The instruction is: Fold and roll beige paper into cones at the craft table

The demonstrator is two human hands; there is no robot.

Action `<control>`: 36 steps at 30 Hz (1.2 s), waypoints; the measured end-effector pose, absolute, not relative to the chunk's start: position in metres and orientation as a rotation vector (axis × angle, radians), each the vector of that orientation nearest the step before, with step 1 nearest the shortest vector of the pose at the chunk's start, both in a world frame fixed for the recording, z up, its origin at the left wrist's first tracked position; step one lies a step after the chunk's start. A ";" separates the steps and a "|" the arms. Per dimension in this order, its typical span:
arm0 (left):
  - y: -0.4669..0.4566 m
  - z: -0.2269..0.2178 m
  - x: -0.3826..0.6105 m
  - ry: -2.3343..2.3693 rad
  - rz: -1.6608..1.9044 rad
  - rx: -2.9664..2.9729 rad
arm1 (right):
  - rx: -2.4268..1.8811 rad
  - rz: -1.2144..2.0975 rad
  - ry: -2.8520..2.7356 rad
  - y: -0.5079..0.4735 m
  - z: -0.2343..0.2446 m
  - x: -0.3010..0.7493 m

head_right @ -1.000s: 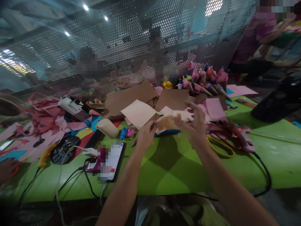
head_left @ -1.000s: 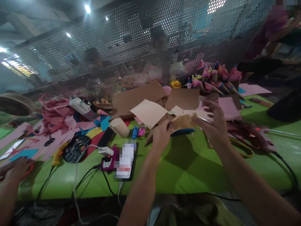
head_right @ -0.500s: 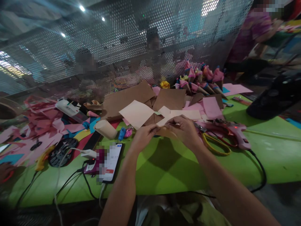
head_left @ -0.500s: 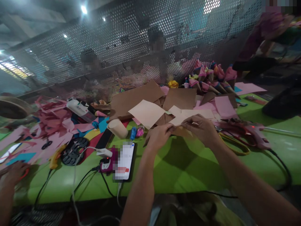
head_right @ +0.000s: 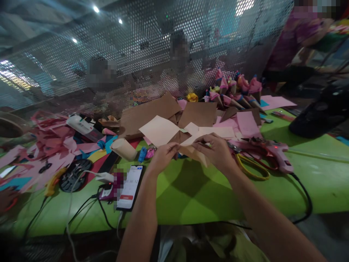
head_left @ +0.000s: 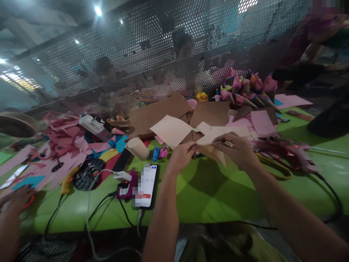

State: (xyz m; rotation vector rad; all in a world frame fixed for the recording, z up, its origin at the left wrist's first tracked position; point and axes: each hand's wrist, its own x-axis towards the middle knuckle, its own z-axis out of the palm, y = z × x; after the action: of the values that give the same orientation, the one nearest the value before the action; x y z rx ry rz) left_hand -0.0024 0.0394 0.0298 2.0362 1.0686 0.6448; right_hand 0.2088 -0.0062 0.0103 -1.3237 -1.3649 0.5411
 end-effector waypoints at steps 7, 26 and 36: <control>0.046 0.030 -0.008 0.980 0.908 1.749 | -1.352 0.685 -1.211 -0.004 0.006 0.212; 0.047 0.022 -0.005 0.950 0.990 1.732 | -1.305 0.738 -1.145 -0.007 0.008 0.208; 0.038 0.028 0.005 0.991 0.808 2.257 | -1.312 0.490 -1.416 -0.009 0.005 0.202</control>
State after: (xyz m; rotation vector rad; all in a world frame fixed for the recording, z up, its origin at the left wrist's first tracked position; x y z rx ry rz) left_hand 0.0046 0.0379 0.0285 2.2571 0.9914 0.8080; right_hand 0.2021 -0.0085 0.0049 -1.3118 -1.4163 0.4901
